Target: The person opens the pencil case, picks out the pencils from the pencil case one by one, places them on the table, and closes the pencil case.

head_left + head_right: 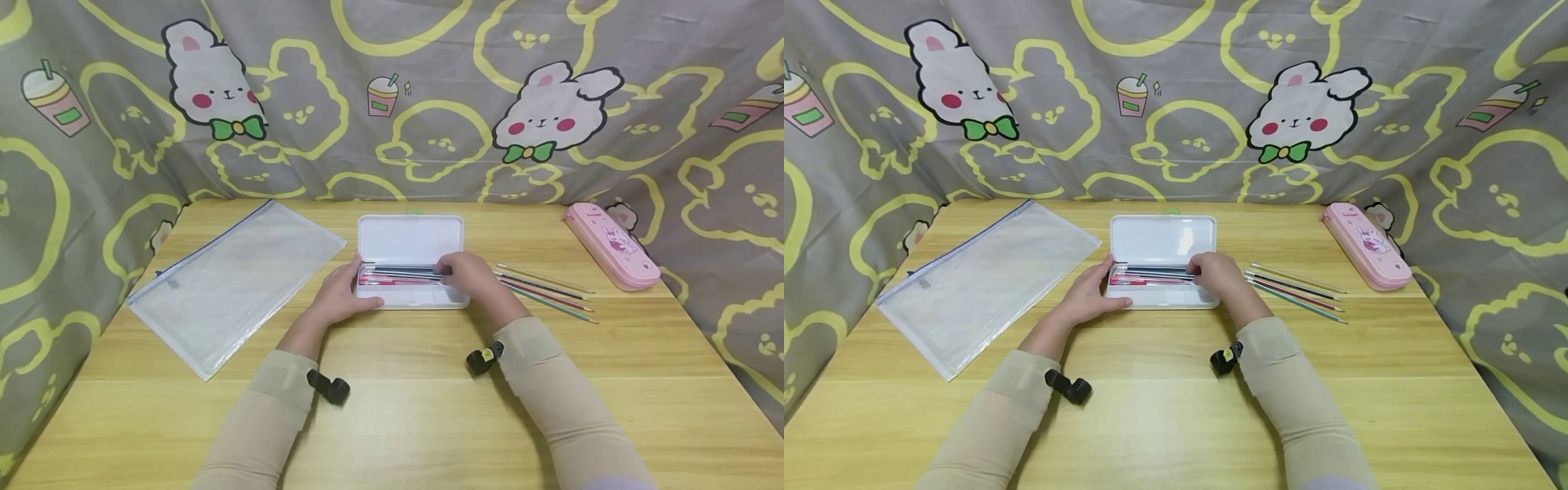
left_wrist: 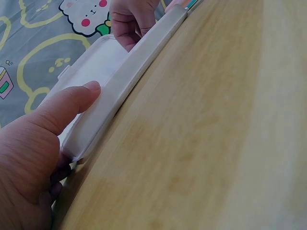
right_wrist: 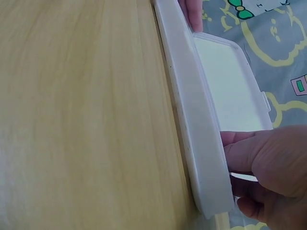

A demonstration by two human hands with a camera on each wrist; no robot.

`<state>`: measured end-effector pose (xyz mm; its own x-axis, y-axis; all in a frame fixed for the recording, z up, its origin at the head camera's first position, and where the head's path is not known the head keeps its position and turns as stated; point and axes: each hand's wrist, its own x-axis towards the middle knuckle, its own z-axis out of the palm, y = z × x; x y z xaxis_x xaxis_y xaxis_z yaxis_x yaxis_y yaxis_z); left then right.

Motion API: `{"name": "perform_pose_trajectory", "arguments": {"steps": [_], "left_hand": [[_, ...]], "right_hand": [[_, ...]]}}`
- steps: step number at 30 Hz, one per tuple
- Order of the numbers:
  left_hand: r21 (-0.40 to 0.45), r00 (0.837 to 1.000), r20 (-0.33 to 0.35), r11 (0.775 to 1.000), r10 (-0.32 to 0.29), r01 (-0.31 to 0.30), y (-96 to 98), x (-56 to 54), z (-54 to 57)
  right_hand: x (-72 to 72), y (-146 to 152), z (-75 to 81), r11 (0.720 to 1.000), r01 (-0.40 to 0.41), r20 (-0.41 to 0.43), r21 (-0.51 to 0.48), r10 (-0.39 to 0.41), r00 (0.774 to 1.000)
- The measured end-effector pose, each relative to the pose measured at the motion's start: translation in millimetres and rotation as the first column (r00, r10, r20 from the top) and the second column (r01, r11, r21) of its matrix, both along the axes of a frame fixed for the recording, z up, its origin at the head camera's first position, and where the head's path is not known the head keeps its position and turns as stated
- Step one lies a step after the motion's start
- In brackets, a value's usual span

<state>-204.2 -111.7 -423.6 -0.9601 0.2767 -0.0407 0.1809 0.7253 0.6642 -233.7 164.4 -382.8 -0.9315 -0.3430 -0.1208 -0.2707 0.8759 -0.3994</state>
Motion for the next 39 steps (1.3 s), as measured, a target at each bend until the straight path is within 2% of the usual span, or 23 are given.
{"name": "perform_pose_trajectory", "arguments": {"steps": [5,12,18,26,29,39], "left_hand": [[0.005,1.000,0.009,1.000,0.004,-0.004,-0.3,0.0,-0.3],[0.009,1.000,0.015,1.000,0.005,-0.005,0.1,1.2,1.5],[0.015,1.000,0.018,1.000,0.008,-0.009,-0.1,1.3,0.3],[0.012,1.000,0.009,1.000,0.004,-0.004,-0.4,1.3,0.8],[0.015,1.000,0.006,1.000,0.001,-0.002,-0.4,1.1,0.5],[0.013,1.000,0.005,1.000,-0.002,0.002,-1.1,0.7,0.6]], "right_hand": [[-2.0,3,-4.4,0.997,0.004,0.035,-0.074,-0.002,0.999],[-4.4,11,-11.5,0.976,0.065,0.115,-0.209,-0.042,0.993],[-1.0,20,-5.9,0.961,0.086,0.127,-0.261,-0.054,0.990],[3.1,36,2.1,0.944,0.078,0.083,-0.320,-0.055,0.995],[7.6,45,5.1,0.938,0.099,0.086,-0.331,-0.075,0.993],[29.6,95,17.7,0.949,0.131,0.030,-0.286,-0.128,0.991]]}}
